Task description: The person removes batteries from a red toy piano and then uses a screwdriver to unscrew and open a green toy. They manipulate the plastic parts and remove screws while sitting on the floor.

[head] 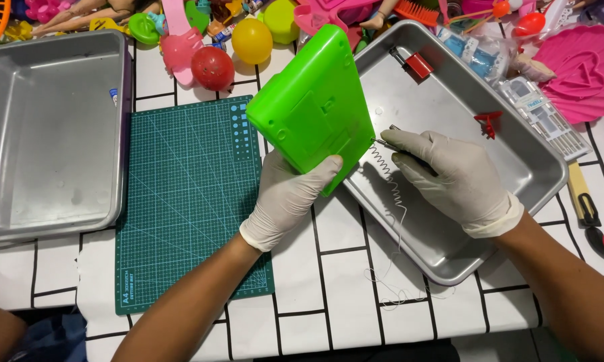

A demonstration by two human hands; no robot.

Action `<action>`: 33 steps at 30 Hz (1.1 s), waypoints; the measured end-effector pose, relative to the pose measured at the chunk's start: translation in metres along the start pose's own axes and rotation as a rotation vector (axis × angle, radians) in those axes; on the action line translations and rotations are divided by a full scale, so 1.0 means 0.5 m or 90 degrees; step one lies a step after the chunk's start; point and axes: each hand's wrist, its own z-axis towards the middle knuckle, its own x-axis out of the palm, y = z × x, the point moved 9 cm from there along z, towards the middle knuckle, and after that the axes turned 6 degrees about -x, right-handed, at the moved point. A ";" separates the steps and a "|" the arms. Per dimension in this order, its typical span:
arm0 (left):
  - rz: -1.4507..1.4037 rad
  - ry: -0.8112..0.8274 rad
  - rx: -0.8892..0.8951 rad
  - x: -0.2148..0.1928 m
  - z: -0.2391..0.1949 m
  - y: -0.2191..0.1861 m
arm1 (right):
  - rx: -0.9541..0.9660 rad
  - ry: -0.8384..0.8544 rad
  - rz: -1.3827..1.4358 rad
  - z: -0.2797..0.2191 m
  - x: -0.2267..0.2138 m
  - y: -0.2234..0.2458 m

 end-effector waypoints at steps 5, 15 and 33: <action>0.046 0.000 0.019 0.001 0.000 -0.007 | -0.034 -0.005 -0.095 -0.009 0.006 -0.002; 0.060 0.025 0.000 0.025 -0.017 -0.033 | 0.018 0.030 -0.125 -0.013 0.020 -0.013; 0.167 0.008 0.188 0.055 -0.047 -0.034 | 0.037 -0.015 -0.062 0.009 -0.020 0.026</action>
